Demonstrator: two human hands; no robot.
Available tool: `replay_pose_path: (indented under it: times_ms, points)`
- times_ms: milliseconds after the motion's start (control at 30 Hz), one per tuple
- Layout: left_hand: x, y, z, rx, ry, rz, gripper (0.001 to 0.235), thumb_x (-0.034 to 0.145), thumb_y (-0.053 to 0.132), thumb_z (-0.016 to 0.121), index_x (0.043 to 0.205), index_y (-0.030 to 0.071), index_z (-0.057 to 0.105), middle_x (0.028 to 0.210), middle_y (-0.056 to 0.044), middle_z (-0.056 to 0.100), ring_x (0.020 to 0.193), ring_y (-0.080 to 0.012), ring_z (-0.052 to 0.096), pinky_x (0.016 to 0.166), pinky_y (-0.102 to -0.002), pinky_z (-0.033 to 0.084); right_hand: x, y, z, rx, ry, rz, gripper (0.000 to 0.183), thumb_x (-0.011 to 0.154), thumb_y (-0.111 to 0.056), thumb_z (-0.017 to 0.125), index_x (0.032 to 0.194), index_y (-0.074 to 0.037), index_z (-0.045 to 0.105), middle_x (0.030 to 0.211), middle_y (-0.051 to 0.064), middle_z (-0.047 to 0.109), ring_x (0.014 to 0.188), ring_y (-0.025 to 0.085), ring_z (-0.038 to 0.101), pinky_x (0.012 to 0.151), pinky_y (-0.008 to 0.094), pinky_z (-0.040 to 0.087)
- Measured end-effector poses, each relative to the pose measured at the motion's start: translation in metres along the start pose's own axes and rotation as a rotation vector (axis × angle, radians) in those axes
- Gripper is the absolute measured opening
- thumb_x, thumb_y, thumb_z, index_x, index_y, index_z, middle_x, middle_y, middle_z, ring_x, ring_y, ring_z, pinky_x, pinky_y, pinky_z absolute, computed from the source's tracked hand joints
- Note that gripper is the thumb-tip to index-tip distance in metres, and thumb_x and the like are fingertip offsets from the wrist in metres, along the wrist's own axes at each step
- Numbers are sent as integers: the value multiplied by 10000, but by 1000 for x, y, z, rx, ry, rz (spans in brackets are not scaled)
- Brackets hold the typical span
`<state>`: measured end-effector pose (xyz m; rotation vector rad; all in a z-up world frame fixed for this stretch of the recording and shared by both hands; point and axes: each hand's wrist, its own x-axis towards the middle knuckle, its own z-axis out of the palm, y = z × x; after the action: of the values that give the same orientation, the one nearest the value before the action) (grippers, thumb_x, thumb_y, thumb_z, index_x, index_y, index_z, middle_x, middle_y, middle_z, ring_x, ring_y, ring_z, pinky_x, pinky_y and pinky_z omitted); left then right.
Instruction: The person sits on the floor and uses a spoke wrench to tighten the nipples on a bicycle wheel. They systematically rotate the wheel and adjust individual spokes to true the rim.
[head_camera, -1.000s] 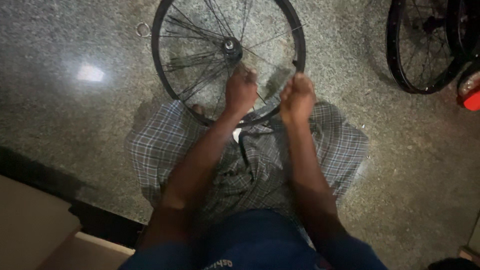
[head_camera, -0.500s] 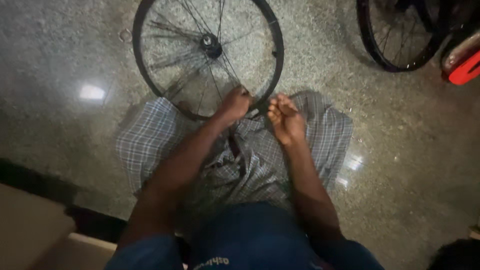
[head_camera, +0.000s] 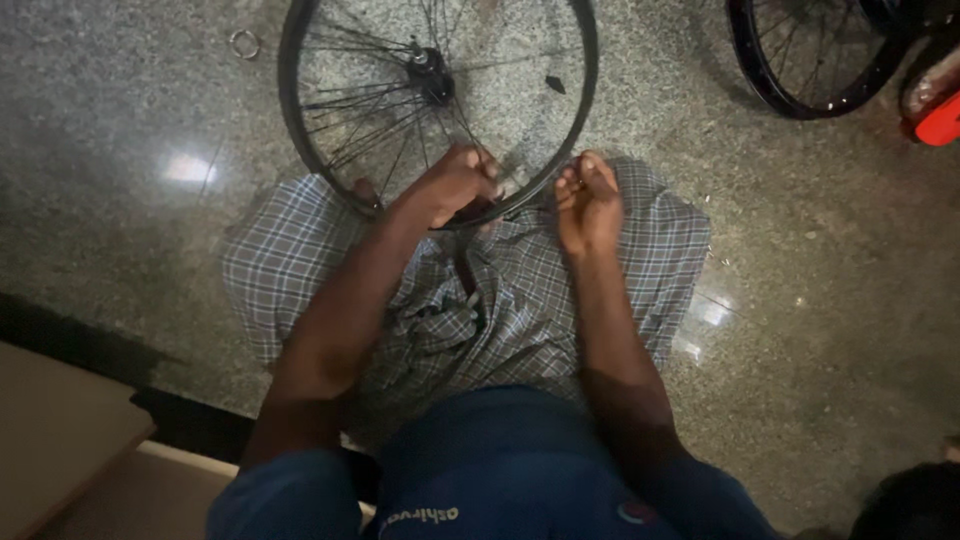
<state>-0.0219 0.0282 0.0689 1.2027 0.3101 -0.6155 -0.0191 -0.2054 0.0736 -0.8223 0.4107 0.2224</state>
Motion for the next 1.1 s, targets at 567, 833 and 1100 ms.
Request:
replay_pose_path:
  times_ms: [567, 833, 1100]
  points:
    - [8, 16, 10, -202, 79, -51, 158, 884, -13, 683, 914, -23, 529, 765, -183, 639, 613, -321, 730, 391, -467, 559, -25, 54, 11, -633, -66, -339, 125, 910, 93, 662, 945, -24, 688, 904, 26, 724, 825, 88, 655, 752, 217, 517]
    - [26, -6, 12, -223, 103, 89, 197, 886, -8, 660, 968, 16, 484, 782, -164, 637, 566, -290, 698, 359, -447, 532, -21, 77, 0, -714, -3, -468, 136, 900, 110, 705, 962, -10, 691, 855, -16, 671, 731, 41, 547, 670, 198, 451]
    - [33, -12, 11, -146, 151, 34, 186, 883, 12, 697, 970, 14, 533, 799, -128, 643, 608, -242, 675, 394, -452, 580, -19, 70, 3, -747, -20, -466, 173, 892, 112, 699, 962, -36, 645, 854, -36, 606, 755, 39, 525, 695, 198, 448]
